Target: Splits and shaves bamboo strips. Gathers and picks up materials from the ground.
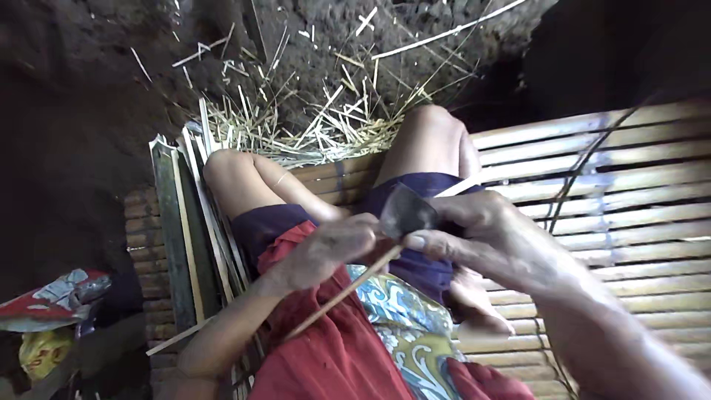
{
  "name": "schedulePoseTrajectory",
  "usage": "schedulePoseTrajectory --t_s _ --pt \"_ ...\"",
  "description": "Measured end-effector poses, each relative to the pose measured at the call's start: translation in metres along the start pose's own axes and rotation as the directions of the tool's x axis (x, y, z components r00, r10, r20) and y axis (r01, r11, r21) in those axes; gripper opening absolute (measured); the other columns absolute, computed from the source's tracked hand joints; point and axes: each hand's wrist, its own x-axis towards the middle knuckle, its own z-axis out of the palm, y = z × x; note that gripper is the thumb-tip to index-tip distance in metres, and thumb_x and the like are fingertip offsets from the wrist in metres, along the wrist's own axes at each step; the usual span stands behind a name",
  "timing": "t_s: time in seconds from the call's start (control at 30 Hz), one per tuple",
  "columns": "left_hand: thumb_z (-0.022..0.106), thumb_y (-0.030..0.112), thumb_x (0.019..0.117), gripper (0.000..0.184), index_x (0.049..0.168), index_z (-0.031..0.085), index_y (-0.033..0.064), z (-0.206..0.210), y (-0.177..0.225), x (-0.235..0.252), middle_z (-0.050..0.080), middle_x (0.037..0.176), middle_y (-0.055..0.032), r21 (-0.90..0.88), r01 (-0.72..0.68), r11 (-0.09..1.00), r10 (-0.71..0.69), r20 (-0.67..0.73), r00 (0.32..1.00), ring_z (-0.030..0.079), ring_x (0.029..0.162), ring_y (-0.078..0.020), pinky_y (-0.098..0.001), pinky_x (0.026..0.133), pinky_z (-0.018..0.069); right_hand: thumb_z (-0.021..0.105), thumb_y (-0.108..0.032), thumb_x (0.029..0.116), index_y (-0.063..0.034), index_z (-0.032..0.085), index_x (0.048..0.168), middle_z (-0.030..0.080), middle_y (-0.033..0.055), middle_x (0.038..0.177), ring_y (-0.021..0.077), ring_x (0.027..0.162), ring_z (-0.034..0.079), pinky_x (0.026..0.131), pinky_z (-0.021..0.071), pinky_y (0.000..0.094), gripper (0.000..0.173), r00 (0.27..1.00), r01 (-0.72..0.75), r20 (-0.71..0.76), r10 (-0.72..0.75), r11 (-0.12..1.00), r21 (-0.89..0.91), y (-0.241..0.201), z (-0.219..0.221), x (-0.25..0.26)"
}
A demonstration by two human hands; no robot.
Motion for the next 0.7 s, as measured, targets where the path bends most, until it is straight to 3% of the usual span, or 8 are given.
schedulePoseTrajectory --t_s 0.03,0.1,0.17,0.33,0.4,0.5,0.6,0.7 --pt "0.041 0.048 0.1075 0.042 0.101 0.07 0.0188 0.001 -0.008 0.013 0.069 0.092 0.0141 -0.044 -0.033 0.998 0.031 -0.056 0.998 0.064 0.086 0.0062 -0.0161 0.078 0.0544 0.065 -0.04 0.0951 -0.014 0.067 0.078 0.057 -0.0122 0.068 -0.009 0.059 0.051 0.052 0.0422 0.0083 0.032 0.994 0.061 -0.086 -0.065 0.997 -0.047 0.001 0.004 -0.001" --pt "0.032 0.037 0.1108 0.044 0.09 0.067 0.0193 0.018 -0.024 0.041 0.066 0.085 0.0127 -0.215 -0.109 0.971 0.057 -0.233 0.971 0.061 0.083 0.004 -0.0177 0.077 0.0522 0.065 -0.036 0.0957 -0.0044 0.067 0.076 0.06 -0.0015 0.07 -0.0032 0.062 0.052 0.056 0.0416 0.0117 0.037 0.95 0.13 -0.25 -0.187 0.965 -0.226 0.005 0.016 0.0" --pt "0.028 0.025 0.1105 0.045 0.079 0.061 0.0202 0.041 -0.023 0.059 0.061 0.073 0.0118 -0.369 -0.068 0.927 -0.079 -0.371 0.925 0.059 0.071 0.0034 -0.0172 0.069 0.0505 0.065 -0.035 0.0969 0.0006 0.065 0.078 0.059 0.0065 0.069 0.0051 0.059 0.052 0.054 0.0412 0.0166 0.04 0.908 0.113 -0.339 -0.247 0.923 -0.368 0.009 0.029 0.002" --pt "0.03 0.055 0.1081 0.052 0.075 0.057 0.0252 0.054 -0.031 0.048 0.056 0.067 0.0109 -0.411 -0.087 0.908 -0.153 -0.517 0.842 0.057 0.066 0.0018 -0.0163 0.062 0.0489 0.059 -0.036 0.1022 0.0005 0.062 0.079 0.057 0.0075 0.068 0.0073 0.058 0.053 0.054 0.043 0.0184 0.043 0.87 0.106 -0.427 -0.246 0.94 -0.325 0.015 0.039 -0.01" --pt "0.026 0.054 0.1089 0.055 0.069 0.054 0.0277 0.041 -0.041 0.044 0.054 0.065 0.0132 -0.383 -0.188 0.904 -0.093 -0.609 0.788 0.057 0.068 0.0013 -0.0171 0.07 0.0504 0.052 -0.041 0.1064 -0.0044 0.059 0.087 0.058 0.0029 0.07 0.0039 0.061 0.057 0.055 0.0491 0.0198 0.043 0.861 0.105 -0.463 -0.211 0.964 -0.244 0.017 0.028 -0.022" --pt "0.014 0.054 0.1093 0.064 0.061 0.046 0.0273 0.028 -0.046 0.048 0.048 0.055 0.0125 -0.491 -0.216 0.844 -0.234 -0.699 0.676 0.056 0.058 -0.0017 -0.019 0.065 0.0509 0.052 -0.045 0.1063 -0.005 0.059 0.092 0.059 0.0033 0.069 0.0058 0.059 0.059 0.055 0.051 0.0242 0.043 0.817 0.071 -0.534 -0.218 0.957 -0.282 0.02 0.014 -0.033" --pt "0.011 0.081 0.0936 0.071 0.083 0.059 0.0285 0.036 -0.044 0.056 0.061 0.068 0.0127 -0.689 0.003 0.725 -0.295 -0.306 0.905 0.063 0.069 -0.0008 -0.0206 0.069 0.0547 0.061 -0.036 0.1009 0.002 0.062 0.081 0.059 0.0117 0.068 0.0141 0.057 0.055 0.053 0.0443 0.0264 0.043 0.818 0.006 -0.511 -0.265 0.892 -0.453 0.023 0.021 -0.015" --pt "0.025 0.054 0.1093 0.046 0.105 0.056 0.0207 0.031 -0.052 0.071 0.056 0.069 0.0092 -0.776 -0.015 0.631 -0.067 -0.074 0.995 0.058 0.065 -0.0033 -0.0198 0.067 0.0511 0.066 -0.041 0.0973 -0.001 0.064 0.08 0.061 0.0031 0.069 0.0031 0.06 0.056 0.056 0.0476 0.0201 0.043 0.857 0.041 -0.491 -0.157 0.97 -0.238 0.035 0.023 -0.005"
